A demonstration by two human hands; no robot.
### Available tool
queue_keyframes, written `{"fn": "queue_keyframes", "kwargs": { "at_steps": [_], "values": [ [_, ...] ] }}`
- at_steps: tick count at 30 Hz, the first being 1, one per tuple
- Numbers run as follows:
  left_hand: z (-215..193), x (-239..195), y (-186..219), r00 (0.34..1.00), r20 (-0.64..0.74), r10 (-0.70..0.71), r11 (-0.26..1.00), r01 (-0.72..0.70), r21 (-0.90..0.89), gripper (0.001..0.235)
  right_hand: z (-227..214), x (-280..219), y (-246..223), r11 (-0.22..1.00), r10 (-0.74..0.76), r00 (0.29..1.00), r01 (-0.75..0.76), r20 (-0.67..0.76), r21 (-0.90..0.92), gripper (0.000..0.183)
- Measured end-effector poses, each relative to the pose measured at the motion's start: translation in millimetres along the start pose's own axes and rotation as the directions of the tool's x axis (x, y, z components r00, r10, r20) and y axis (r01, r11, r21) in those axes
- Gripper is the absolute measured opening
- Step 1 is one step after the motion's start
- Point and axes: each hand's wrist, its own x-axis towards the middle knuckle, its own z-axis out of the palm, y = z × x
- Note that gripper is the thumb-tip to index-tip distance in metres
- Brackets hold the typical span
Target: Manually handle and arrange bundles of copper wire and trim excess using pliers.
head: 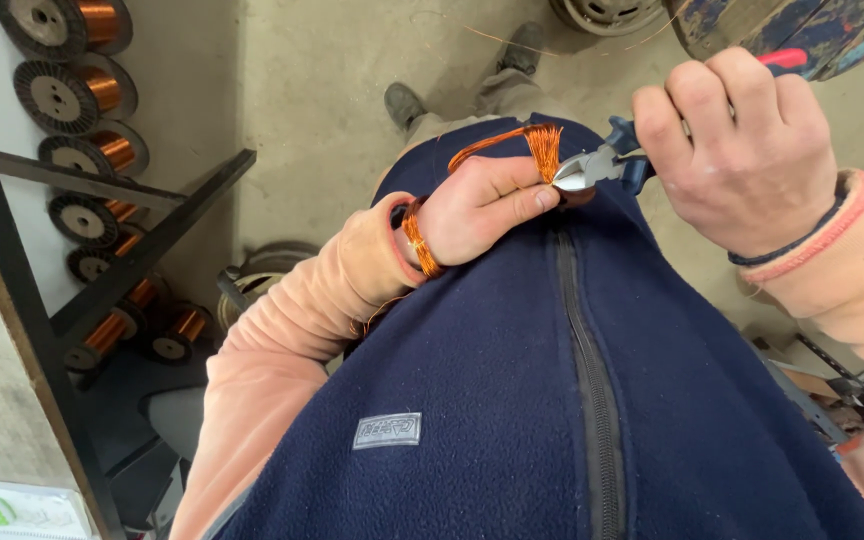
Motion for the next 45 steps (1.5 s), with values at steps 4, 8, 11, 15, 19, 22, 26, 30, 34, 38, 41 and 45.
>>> {"fn": "queue_keyframes", "kwargs": {
  "at_steps": [4, 8, 11, 15, 19, 22, 26, 30, 34, 38, 41, 45],
  "values": [
    [-1.4, 1.1, -4.6, 0.996, 0.06, 0.071, 0.99, -0.062, -0.13, 0.029, 10.7, -9.9, -2.5, 0.998, 0.036, 0.998, -0.034, -0.057, 0.045, 0.015],
    [-4.7, -0.8, -4.4, 0.993, 0.095, 0.074, 0.978, -0.053, -0.204, 0.03, 26.4, -17.7, -14.7, 0.928, 0.136, 0.99, -0.12, -0.021, 0.353, 0.02],
    [-5.7, -1.6, -5.4, 0.992, 0.104, 0.075, 0.957, -0.042, -0.286, 0.031, 40.9, -24.9, -31.0, 0.802, 0.234, 0.972, -0.173, -0.034, 0.571, 0.028],
    [-2.5, -3.8, -5.8, 0.996, 0.063, 0.069, 0.904, -0.036, -0.425, 0.03, 58.3, -38.6, -48.5, 0.645, 0.319, 0.947, -0.241, 0.032, 0.726, 0.035],
    [-2.6, -3.5, -4.0, 0.999, 0.028, 0.042, 0.853, -0.021, -0.521, 0.025, 58.0, -36.0, -55.9, 0.572, 0.358, 0.933, -0.249, 0.035, 0.782, 0.038],
    [-4.5, -3.2, -10.7, 0.998, 0.036, 0.045, 0.89, -0.024, -0.454, 0.024, 58.5, -36.8, -59.6, 0.561, 0.37, 0.929, -0.25, 0.031, 0.789, 0.04],
    [-1.9, -3.1, -9.1, 0.998, 0.034, 0.052, 0.903, -0.033, -0.428, 0.025, 66.2, -42.3, -67.6, 0.573, 0.392, 0.919, -0.275, 0.036, 0.772, 0.04],
    [0.8, -2.8, -10.9, 0.998, 0.011, 0.059, 0.885, -0.047, -0.463, 0.027, 59.9, -38.9, -64.1, 0.637, 0.39, 0.92, -0.252, -0.023, 0.728, 0.039],
    [1.5, -2.6, -16.6, 0.998, 0.012, 0.068, 0.864, -0.053, -0.5, 0.026, 39.5, -22.5, -50.8, 0.727, 0.363, 0.925, -0.207, -0.11, 0.654, 0.041],
    [1.8, -1.0, -17.1, 0.997, 0.02, 0.076, 0.852, -0.055, -0.52, 0.025, 31.8, -20.4, -44.7, 0.771, 0.326, 0.938, -0.19, -0.12, 0.607, 0.043],
    [1.1, -0.7, -22.6, 0.996, 0.018, 0.087, 0.834, -0.063, -0.548, 0.021, 24.9, -18.8, -43.4, 0.777, 0.311, 0.947, -0.206, -0.077, 0.595, 0.043],
    [3.2, -1.1, -32.0, 0.991, 0.006, 0.135, 0.789, -0.104, -0.606, 0.012, 19.3, -19.2, -42.0, 0.803, 0.277, 0.96, -0.207, -0.041, 0.559, 0.039]
  ]
}}
